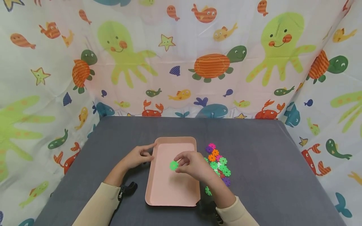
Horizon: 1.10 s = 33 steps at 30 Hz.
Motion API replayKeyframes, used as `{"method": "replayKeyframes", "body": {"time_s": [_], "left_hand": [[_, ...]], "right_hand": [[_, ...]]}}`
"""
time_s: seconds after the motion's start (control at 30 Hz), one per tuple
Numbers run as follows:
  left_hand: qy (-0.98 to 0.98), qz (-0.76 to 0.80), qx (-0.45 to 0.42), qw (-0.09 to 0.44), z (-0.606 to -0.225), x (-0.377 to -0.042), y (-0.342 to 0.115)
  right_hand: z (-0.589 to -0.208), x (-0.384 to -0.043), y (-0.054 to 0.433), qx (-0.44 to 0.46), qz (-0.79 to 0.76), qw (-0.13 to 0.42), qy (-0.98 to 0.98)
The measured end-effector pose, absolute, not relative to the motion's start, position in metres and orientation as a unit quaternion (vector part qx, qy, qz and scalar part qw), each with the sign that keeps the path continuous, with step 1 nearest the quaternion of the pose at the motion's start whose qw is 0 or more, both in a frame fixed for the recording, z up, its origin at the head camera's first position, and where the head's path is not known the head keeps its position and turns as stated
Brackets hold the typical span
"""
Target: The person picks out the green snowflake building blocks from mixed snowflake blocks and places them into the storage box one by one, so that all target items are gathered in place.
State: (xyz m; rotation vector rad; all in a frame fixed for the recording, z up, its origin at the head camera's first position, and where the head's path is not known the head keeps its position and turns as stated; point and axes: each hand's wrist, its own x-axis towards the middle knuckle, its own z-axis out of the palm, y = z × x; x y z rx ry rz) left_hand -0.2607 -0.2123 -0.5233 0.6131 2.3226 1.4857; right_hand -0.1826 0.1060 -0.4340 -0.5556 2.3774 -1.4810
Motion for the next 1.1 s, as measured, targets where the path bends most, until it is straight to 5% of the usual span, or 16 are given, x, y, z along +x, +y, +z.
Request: {"method": "replayKeyframes", "body": {"time_s": [1.1], "left_hand": [[0.801, 0.538, 0.207, 0.163, -0.527, -0.262, -0.214]], "right_hand": [[-0.489, -0.131, 0.024, -0.267, -0.386, 0.193, 0.862]]}}
